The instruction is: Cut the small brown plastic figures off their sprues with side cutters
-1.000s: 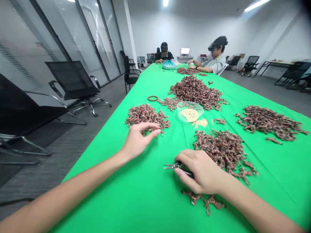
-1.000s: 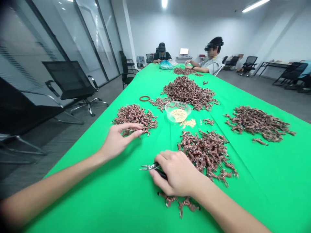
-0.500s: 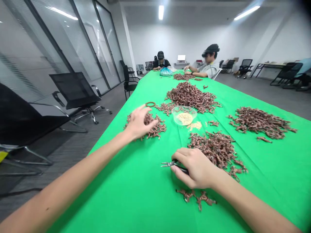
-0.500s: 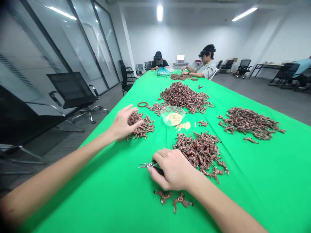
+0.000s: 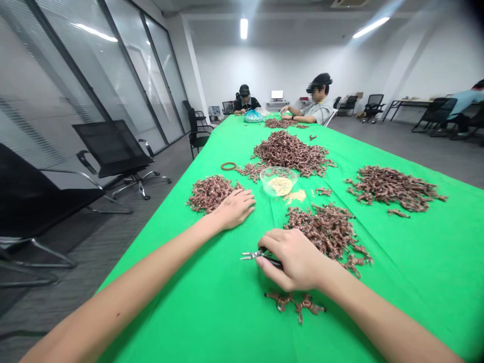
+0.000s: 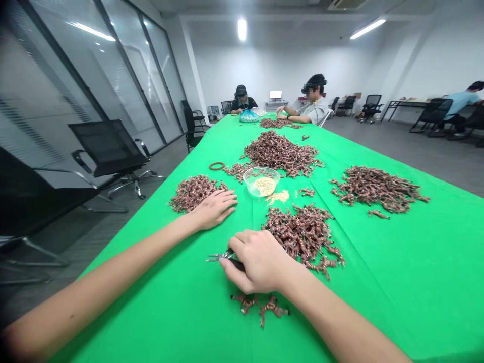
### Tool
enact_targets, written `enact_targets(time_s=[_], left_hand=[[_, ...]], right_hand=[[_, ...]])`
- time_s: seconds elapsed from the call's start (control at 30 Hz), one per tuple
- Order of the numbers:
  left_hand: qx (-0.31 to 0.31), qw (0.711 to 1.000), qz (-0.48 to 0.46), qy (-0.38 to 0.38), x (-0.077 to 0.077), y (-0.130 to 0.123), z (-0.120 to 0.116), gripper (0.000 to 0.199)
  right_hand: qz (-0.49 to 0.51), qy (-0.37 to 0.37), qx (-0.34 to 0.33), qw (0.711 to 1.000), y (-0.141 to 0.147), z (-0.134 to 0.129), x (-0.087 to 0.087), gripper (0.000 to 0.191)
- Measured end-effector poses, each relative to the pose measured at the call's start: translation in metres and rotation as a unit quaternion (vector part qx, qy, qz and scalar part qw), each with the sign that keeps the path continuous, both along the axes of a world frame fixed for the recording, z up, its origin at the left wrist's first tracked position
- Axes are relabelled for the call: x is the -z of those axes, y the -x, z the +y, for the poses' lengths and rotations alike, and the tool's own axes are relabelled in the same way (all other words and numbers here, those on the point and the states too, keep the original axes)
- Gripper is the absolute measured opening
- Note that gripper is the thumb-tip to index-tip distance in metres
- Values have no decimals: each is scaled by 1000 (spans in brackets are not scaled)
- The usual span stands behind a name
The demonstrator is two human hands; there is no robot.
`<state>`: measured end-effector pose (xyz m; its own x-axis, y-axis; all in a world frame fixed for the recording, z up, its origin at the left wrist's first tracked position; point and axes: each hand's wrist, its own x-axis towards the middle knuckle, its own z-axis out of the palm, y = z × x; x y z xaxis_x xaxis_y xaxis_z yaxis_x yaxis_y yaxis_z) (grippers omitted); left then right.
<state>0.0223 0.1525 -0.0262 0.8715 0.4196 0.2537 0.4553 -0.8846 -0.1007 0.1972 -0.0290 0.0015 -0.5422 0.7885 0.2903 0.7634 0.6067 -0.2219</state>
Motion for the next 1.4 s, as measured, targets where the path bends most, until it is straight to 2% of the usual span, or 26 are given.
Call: enact_targets(time_s=[0.2,0.37,0.57,0.77,0.97,1.1,1.23,1.33,1.4], left_hand=[[-40,999,-2,-33,3,-11,9,27],[-75,996,-2,-47,5,-22,11,33],[-48,997,44,-34,4,-29,8,62],[-84,993,77,-9,9,-32,19,78],[-120,991,66,-6,10,-36,30,70],[-124,992,35,-9,10,-39,29,66],[-82,997,-10,-6,5,-40,16,50],[-33,999,-39,17,0,-44,-3,34],[-9,997,-61,41,0,-51,-17,32]], right_hand=[[-1,-2,-3,1000,0,-1,-2,30],[-1,-5,-3,1000,0,-1,-1,32],[-3,-1,0,1000,-1,0,-1,31],[-9,6,1,1000,-2,1,0,33],[-13,6,5,1000,-2,2,-1,32],[-10,3,5,1000,-2,1,-2,33],[2,-6,3,1000,-3,1,-2,32],[28,-20,-6,999,-2,1,-2,33],[46,-27,-15,998,-1,0,-1,33]])
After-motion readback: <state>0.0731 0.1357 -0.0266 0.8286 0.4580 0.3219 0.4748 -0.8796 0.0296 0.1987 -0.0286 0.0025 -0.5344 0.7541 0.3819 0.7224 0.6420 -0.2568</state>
